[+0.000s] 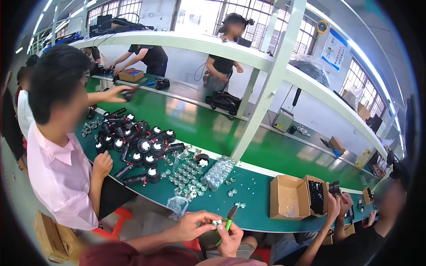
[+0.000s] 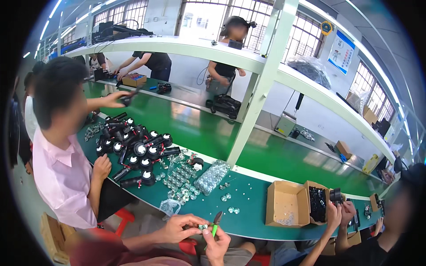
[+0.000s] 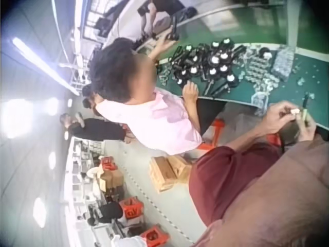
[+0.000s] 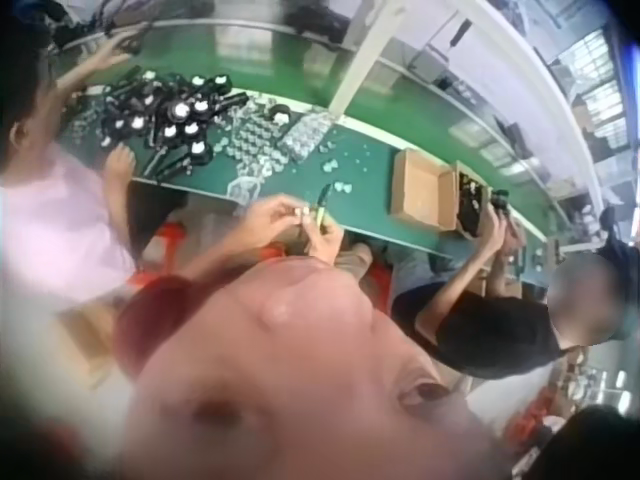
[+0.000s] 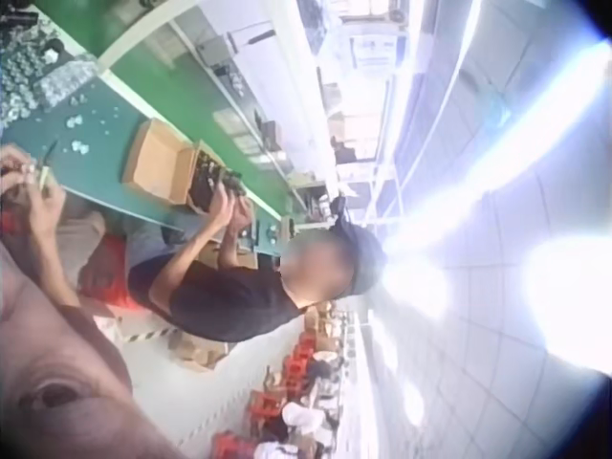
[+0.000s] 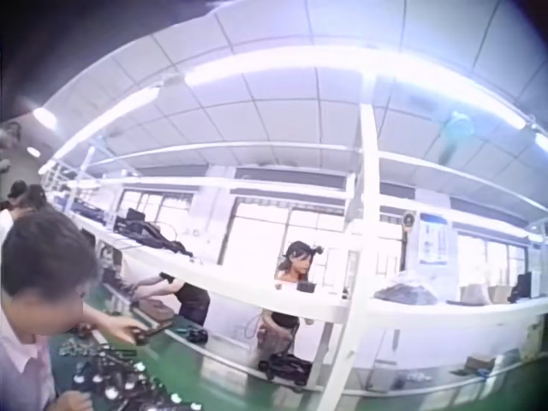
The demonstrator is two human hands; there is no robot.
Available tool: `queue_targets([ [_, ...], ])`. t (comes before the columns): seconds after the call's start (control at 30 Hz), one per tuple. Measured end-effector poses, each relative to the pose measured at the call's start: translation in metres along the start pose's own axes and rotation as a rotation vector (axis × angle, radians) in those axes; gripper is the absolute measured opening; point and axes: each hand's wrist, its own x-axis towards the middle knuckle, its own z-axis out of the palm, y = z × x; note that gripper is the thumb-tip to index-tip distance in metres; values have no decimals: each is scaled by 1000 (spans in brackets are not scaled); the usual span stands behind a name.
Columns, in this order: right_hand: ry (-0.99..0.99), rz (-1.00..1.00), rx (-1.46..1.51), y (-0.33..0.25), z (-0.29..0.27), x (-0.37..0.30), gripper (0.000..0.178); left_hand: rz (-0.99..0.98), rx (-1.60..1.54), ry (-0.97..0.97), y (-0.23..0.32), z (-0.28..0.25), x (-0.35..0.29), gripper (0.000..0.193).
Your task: Trimming excess material from electronic components using side cutters.
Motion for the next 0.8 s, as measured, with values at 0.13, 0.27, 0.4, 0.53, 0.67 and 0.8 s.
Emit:
queue_targets([
  [0.13, 20, 9, -38, -1, 6, 2, 9, -60, 76, -18, 4, -3, -3, 26],
  [0.27, 12, 20, -49, 1, 10, 7, 9, 24, 95, 9, -6, -6, 0, 25],
  [0.4, 21, 23, -46, 4, 9, 9, 8, -12, -6, 15, -14, -5, 1, 23],
  [0.53, 28, 40, -42, 5, 7, 11, 8, 9, -31, 29, -19, -3, 2, 23],
  [0.67, 51, 32, -68, 7, -2, 10, 7, 26, -65, -4, -24, 1, 4, 21],
  [0.8, 73, -3, -89, 2, -9, 4, 7, 43, -13, -95, -28, 6, 6, 22],
])
